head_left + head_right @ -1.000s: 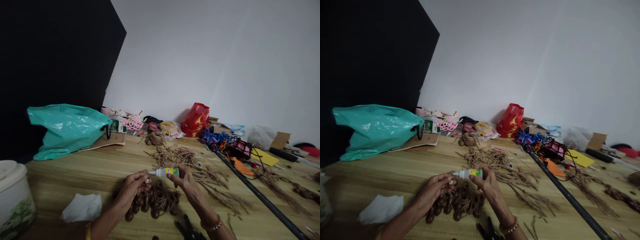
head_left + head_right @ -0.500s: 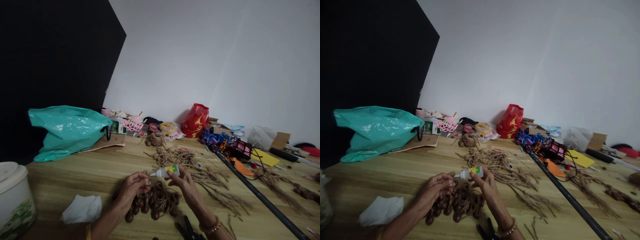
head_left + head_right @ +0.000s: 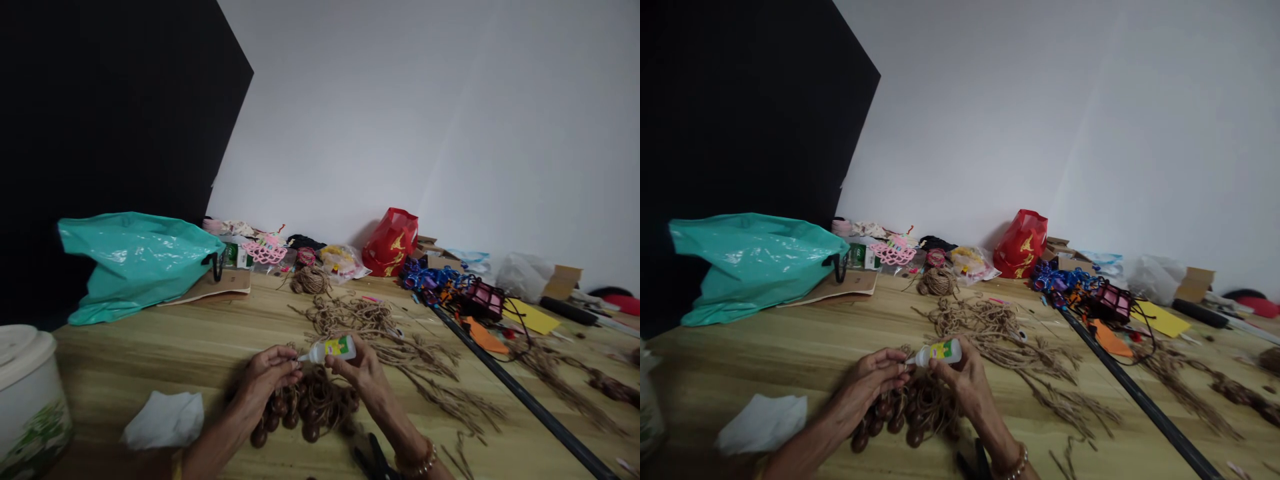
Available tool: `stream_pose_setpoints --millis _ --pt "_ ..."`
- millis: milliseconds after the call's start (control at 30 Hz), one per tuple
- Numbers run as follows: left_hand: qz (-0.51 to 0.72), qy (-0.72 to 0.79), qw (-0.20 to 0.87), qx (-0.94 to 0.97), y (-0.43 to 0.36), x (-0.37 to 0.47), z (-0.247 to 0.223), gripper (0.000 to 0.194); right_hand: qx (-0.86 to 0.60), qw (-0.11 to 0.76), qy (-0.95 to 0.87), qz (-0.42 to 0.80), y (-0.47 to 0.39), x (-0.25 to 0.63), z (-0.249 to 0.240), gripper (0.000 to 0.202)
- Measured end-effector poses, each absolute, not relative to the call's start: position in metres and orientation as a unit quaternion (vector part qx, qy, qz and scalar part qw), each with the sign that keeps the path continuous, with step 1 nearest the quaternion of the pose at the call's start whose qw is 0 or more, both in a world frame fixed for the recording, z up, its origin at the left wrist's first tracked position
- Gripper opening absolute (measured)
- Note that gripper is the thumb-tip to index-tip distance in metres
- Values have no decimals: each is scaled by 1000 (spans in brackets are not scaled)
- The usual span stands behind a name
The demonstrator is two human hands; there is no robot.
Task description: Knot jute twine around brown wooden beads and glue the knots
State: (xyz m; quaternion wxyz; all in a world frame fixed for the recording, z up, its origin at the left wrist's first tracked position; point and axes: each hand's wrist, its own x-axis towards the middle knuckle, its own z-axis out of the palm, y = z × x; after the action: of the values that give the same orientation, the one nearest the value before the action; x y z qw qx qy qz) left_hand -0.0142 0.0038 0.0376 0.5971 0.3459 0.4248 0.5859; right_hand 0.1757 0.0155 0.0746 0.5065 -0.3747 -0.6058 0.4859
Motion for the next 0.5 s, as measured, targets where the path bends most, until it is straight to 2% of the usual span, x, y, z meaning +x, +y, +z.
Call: stream_pose_setpoints --millis 167,500 --pt "590 424 596 342 3 -12 40 28 -369 516 -609 477 13 170 73 56" --pt "585 425 598 346 1 -12 41 34 -375 513 -623 456 8 166 76 52"
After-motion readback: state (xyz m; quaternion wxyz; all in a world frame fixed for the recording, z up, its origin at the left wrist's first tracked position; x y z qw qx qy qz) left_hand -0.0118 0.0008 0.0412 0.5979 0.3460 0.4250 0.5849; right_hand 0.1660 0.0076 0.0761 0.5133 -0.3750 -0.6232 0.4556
